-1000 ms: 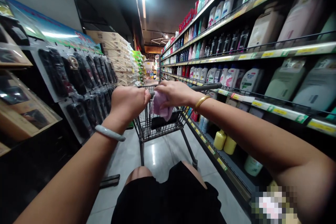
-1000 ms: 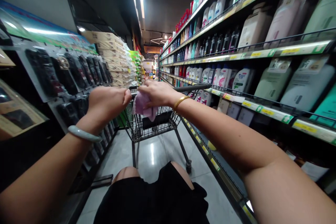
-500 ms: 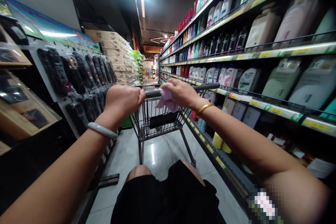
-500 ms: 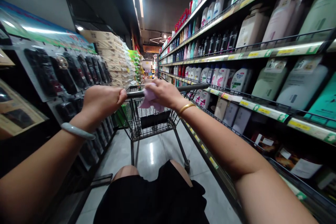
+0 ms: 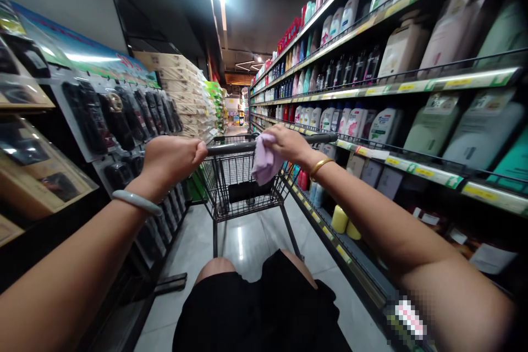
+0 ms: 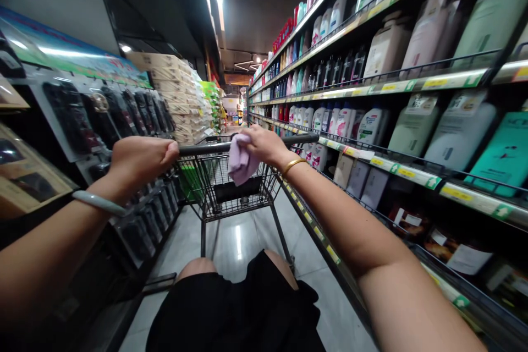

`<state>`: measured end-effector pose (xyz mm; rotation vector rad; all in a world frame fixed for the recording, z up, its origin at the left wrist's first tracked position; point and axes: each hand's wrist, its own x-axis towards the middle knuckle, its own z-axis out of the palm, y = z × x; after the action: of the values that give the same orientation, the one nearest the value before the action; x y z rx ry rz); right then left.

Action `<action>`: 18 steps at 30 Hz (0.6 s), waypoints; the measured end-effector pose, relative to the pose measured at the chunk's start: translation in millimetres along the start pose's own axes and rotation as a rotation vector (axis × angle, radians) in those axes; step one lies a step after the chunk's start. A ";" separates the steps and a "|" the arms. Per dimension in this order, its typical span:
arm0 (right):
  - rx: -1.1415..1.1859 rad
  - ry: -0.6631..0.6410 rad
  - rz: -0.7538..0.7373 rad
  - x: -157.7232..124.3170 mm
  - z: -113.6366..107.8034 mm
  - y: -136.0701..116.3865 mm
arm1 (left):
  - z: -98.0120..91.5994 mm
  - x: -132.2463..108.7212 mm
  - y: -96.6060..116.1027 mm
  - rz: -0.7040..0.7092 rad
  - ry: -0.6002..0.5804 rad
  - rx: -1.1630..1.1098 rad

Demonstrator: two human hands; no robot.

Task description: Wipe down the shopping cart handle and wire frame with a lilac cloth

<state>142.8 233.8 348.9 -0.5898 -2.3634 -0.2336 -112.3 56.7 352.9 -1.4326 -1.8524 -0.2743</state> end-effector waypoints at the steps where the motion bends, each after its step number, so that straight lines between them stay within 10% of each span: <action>1: -0.005 0.033 0.111 -0.3 -0.6 0.4 | -1.2 -0.3 -0.4 -0.012 -0.003 0.018; 4: -0.036 0.118 0.295 1.0 5.9 -16.5 | -4.2 -1.6 -2.6 -0.028 -0.023 0.045; 8: -0.050 0.049 0.021 2.4 2.2 -24.8 | -5.3 -4.8 -19.4 0.028 -0.065 0.075; 11: -0.020 -0.072 0.095 3.2 -13.0 -5.2 | -7.5 -5.3 -25.5 0.129 -0.005 0.132; 14: -0.034 -0.091 0.288 2.6 -14.4 -3.4 | -15.4 5.6 0.5 0.130 0.126 0.071; 18: -0.034 0.047 -0.024 3.5 1.3 -26.6 | -27.1 37.8 68.6 0.078 0.010 -0.237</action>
<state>127.1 212.0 350.0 -0.5660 -2.3268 -0.2962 -41.9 92.3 378.2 -1.6558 -1.7976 -0.4734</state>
